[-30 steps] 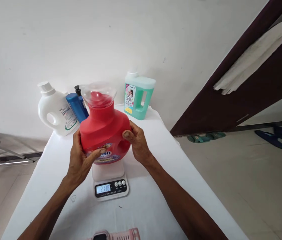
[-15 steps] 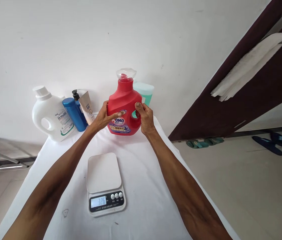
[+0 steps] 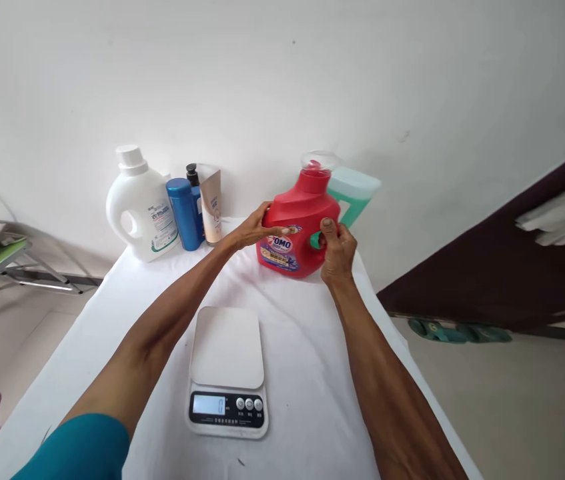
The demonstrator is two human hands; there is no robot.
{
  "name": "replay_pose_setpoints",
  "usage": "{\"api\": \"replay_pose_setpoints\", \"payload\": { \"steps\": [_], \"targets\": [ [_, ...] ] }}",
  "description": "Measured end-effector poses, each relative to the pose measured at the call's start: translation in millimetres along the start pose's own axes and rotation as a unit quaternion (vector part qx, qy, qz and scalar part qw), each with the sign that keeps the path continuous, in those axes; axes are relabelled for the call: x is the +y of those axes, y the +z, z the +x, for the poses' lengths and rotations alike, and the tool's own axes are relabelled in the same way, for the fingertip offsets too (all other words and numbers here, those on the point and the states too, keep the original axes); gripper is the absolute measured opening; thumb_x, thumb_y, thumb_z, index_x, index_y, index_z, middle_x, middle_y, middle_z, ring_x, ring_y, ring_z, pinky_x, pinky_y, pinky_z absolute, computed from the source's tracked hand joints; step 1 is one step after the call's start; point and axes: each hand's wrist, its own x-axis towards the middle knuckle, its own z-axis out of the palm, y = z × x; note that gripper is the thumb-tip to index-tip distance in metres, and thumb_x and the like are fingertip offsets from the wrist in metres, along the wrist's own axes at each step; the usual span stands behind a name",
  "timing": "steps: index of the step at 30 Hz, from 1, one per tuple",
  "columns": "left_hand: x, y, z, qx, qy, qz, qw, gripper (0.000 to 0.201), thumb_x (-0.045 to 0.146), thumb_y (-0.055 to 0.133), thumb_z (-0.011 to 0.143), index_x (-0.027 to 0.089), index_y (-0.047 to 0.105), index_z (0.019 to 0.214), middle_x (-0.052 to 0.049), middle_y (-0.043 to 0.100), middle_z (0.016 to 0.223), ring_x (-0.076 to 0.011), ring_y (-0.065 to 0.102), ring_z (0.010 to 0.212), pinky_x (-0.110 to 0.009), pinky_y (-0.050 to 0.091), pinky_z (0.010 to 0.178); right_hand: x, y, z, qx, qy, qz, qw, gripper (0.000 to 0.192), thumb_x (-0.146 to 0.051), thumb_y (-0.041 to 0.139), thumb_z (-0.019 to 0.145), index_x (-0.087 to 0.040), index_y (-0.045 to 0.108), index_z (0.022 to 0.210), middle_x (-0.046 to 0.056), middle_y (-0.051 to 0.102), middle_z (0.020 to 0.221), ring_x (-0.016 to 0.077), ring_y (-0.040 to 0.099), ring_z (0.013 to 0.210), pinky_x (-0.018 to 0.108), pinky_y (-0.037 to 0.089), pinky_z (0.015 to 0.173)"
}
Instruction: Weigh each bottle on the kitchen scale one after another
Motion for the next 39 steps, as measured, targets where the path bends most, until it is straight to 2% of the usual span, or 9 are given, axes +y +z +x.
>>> {"api": "replay_pose_setpoints", "payload": {
  "steps": [10,16,18,20,23,26,29,34,39],
  "targets": [
    [-9,-0.6,2,0.018,0.032,0.084,0.996,0.094,0.053,0.089,0.074,0.015,0.050,0.151,-0.022,0.053,0.154,-0.0403,0.053,0.141,-0.055,0.047,0.115,8,-4,-5,0.036,-0.048,-0.090,0.994,0.063,-0.087,0.060,0.084,-0.025,0.052,0.075,-0.003,0.054,0.068,0.0186,0.051,0.065,0.039,0.048,0.069],
    [-9,-13.1,-104,0.108,-0.041,0.183,0.976,0.080,0.062,0.077,0.086,0.023,0.052,0.150,-0.020,0.056,0.151,-0.0338,0.059,0.132,-0.049,0.051,0.108,-37,-5,-51,0.121,-0.199,-0.200,0.952,0.050,-0.072,0.067,0.088,-0.027,0.057,0.108,0.014,0.062,0.114,0.0350,0.061,0.110,0.058,0.052,0.099],
    [-14,-21.6,-151,0.146,-0.070,0.185,0.969,0.063,0.062,0.069,0.092,0.022,0.060,0.140,-0.017,0.064,0.138,-0.0294,0.065,0.121,-0.045,0.054,0.100,-52,13,-73,0.044,-0.249,-0.205,0.945,0.034,-0.061,0.066,0.095,-0.029,0.058,0.105,0.010,0.064,0.105,0.0325,0.063,0.103,0.056,0.054,0.098],
    [-22,-28.8,-189,0.214,-0.093,0.177,0.956,0.052,0.062,0.064,0.095,0.020,0.066,0.125,-0.013,0.071,0.122,-0.0258,0.067,0.110,-0.042,0.056,0.095,-59,46,-91,-0.117,-0.255,-0.176,0.944,0.028,-0.056,0.067,0.097,-0.029,0.060,0.097,0.006,0.066,0.094,0.0287,0.066,0.092,0.052,0.057,0.093],
    [-32,-32.6,-224,0.274,-0.104,0.158,0.943,0.048,0.063,0.056,0.098,0.019,0.067,0.113,-0.009,0.073,0.104,-0.0226,0.069,0.095,-0.039,0.057,0.087,-52,110,-97,-0.237,-0.161,-0.116,0.951,0.048,-0.058,0.076,0.087,-0.027,0.058,0.119,0.011,0.069,0.119,0.0328,0.066,0.113,0.055,0.057,0.099],
    [-38,-29.4,-237,0.287,-0.096,0.149,0.941,0.049,0.064,0.052,0.099,0.019,0.068,0.109,-0.009,0.074,0.100,-0.0225,0.071,0.092,-0.038,0.058,0.085,-33,169,-84,-0.236,-0.036,-0.127,0.963,0.088,-0.050,0.088,0.072,-0.021,0.045,0.143,0.023,0.049,0.155,0.0408,0.048,0.145,0.062,0.043,0.118],
    [-40,-27.0,-240,0.299,-0.097,0.134,0.940,0.047,0.062,0.052,0.100,0.019,0.069,0.106,-0.009,0.074,0.097,-0.0223,0.071,0.089,-0.038,0.058,0.085,-15,206,-67,-0.219,0.022,-0.130,0.967,0.100,-0.038,0.089,0.066,-0.015,0.038,0.149,0.027,0.043,0.159,0.0413,0.040,0.151,0.059,0.035,0.124],
    [-42,-31.3,-237,0.291,-0.100,0.122,0.944,0.045,0.061,0.053,0.099,0.019,0.069,0.102,-0.008,0.074,0.096,-0.0217,0.071,0.088,-0.036,0.058,0.083,4,236,-53,-0.215,0.036,-0.128,0.967,0.076,-0.033,0.081,0.068,-0.021,0.045,0.134,0.014,0.062,0.135,0.0323,0.061,0.125,0.052,0.049,0.112],
    [-46,-34.5,-236,0.294,-0.097,0.113,0.944,0.045,0.061,0.052,0.099,0.020,0.068,0.097,-0.007,0.073,0.091,-0.0202,0.068,0.082,-0.036,0.057,0.081,15,248,-46,-0.183,0.039,-0.136,0.973,0.059,-0.026,0.077,0.066,-0.025,0.045,0.116,0.010,0.063,0.121,0.0315,0.061,0.116,0.053,0.049,0.108]
  ]
}}
